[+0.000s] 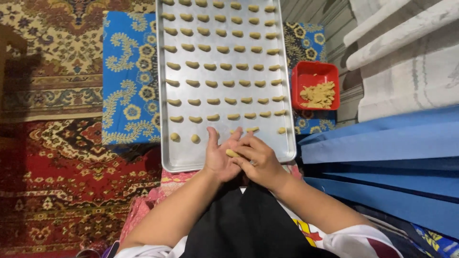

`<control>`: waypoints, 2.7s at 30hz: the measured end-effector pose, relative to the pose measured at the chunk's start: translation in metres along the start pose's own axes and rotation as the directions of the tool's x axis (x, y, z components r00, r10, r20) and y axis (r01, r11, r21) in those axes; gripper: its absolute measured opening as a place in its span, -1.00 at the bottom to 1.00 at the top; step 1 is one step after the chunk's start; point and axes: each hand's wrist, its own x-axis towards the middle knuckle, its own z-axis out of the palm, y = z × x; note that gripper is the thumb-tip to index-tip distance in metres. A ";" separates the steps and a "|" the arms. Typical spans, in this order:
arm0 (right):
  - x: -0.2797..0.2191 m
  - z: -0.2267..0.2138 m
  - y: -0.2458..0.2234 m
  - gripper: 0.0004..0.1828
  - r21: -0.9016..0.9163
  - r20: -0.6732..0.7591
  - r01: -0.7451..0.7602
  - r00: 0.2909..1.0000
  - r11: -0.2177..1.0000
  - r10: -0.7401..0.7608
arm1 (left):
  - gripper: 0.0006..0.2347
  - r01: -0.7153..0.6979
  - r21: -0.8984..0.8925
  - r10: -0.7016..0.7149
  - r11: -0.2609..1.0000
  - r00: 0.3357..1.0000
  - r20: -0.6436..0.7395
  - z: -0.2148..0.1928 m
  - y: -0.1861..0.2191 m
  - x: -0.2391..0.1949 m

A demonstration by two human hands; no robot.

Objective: Shaping small pieces of dough into crescents and arranging them on a baking tray

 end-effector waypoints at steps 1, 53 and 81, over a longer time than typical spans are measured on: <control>0.004 -0.006 -0.008 -0.79 0.035 0.024 -0.003 1.000 0.999 0.002 | 0.05 -0.070 0.120 0.079 0.990 0.994 -0.074 0.003 -0.002 -0.001; -0.063 -0.027 0.241 -0.76 -0.602 0.195 -0.189 0.907 0.776 0.372 | -0.23 0.177 0.513 0.108 0.840 0.872 -0.477 -0.018 0.019 0.005; -0.005 -0.006 0.061 -0.67 0.073 0.057 -0.240 0.970 0.968 0.236 | -0.26 0.012 0.277 0.095 0.961 0.924 -0.371 -0.022 0.001 0.030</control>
